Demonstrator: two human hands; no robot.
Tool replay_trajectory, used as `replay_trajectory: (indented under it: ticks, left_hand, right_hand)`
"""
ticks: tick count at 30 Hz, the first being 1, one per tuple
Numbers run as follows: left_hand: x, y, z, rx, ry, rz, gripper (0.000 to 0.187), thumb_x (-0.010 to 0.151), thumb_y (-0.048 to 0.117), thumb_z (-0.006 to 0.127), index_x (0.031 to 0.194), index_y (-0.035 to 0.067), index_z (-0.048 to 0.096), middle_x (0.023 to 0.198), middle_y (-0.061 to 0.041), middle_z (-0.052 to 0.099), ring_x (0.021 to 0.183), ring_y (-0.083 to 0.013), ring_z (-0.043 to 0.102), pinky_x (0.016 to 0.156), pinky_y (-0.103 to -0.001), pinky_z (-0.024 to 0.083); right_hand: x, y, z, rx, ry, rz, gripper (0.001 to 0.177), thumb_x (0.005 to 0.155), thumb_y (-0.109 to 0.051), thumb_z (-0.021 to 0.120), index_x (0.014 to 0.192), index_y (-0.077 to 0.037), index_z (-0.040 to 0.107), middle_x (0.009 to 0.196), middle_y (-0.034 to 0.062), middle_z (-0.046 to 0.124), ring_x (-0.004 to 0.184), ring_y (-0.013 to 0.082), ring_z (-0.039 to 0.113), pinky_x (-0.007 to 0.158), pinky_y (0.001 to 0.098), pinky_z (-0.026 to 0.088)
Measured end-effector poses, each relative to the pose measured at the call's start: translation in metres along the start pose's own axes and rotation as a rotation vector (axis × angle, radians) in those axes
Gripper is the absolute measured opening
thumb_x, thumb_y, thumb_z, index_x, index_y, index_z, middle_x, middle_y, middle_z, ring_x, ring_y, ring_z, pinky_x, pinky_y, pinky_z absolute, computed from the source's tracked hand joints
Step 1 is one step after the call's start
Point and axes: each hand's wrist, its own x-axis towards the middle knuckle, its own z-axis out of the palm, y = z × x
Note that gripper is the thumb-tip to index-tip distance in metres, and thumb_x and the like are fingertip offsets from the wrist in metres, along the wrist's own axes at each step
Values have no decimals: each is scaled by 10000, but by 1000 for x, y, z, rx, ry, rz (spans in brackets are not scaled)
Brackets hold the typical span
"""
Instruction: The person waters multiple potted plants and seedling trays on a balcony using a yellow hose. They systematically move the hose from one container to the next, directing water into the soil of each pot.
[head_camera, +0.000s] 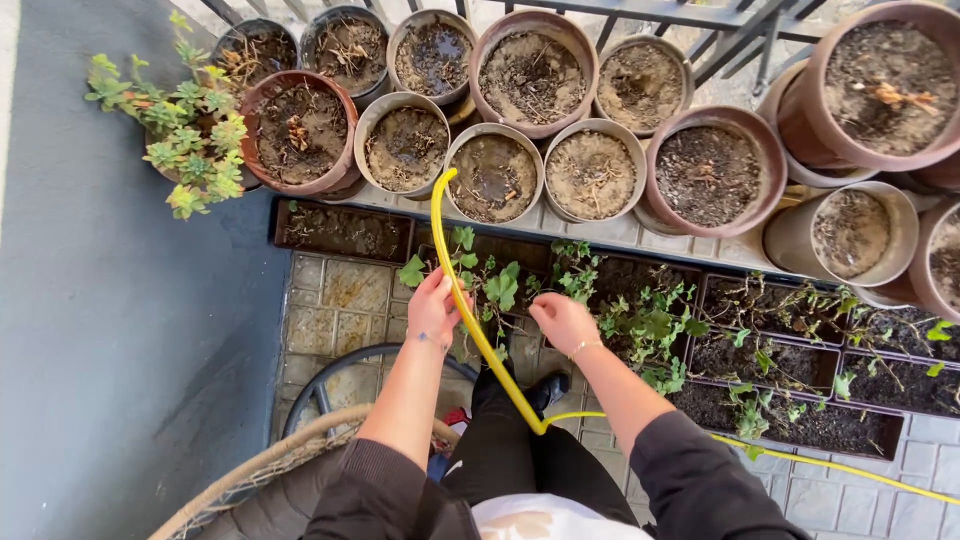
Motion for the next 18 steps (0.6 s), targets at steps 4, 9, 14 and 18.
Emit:
replay_trajectory:
  ticks: [4, 9, 14, 18]
  left_hand:
    - [11, 3, -17, 68, -3, -12, 405, 1007, 136, 632, 1405, 86, 573, 989, -174, 710, 838, -262, 709, 815, -491, 650]
    - [8, 15, -16, 45, 12, -60, 368, 995, 99, 636, 1361, 83, 613, 986, -190, 710, 839, -278, 711, 809, -512, 657]
    - [9, 12, -19, 45, 20, -89, 373, 980, 103, 649, 1353, 94, 630, 983, -192, 730, 835, -271, 722, 806, -522, 661]
    - [9, 9, -23, 17, 41, -113, 416, 965, 94, 667, 1378, 75, 618, 986, -227, 736, 813, -296, 728, 807, -552, 654]
  right_hand:
    - [95, -7, 0, -98, 119, -59, 341, 953, -397, 623, 1249, -253, 709, 1020, 9, 747, 1012, 233, 721, 937, 414, 580]
    - [212, 1, 18, -530, 472, -345, 293, 923, -368, 641, 1165, -237, 742, 1044, 47, 693, 988, 280, 724, 880, 446, 589]
    - [295, 19, 37, -679, 539, -443, 148, 909, -336, 617, 990, -311, 738, 938, 5, 642, 906, 258, 712, 829, 419, 548]
    - [320, 16, 39, -817, 615, -524, 115, 891, -320, 635, 856, -301, 743, 846, -11, 621, 830, 244, 690, 769, 398, 501]
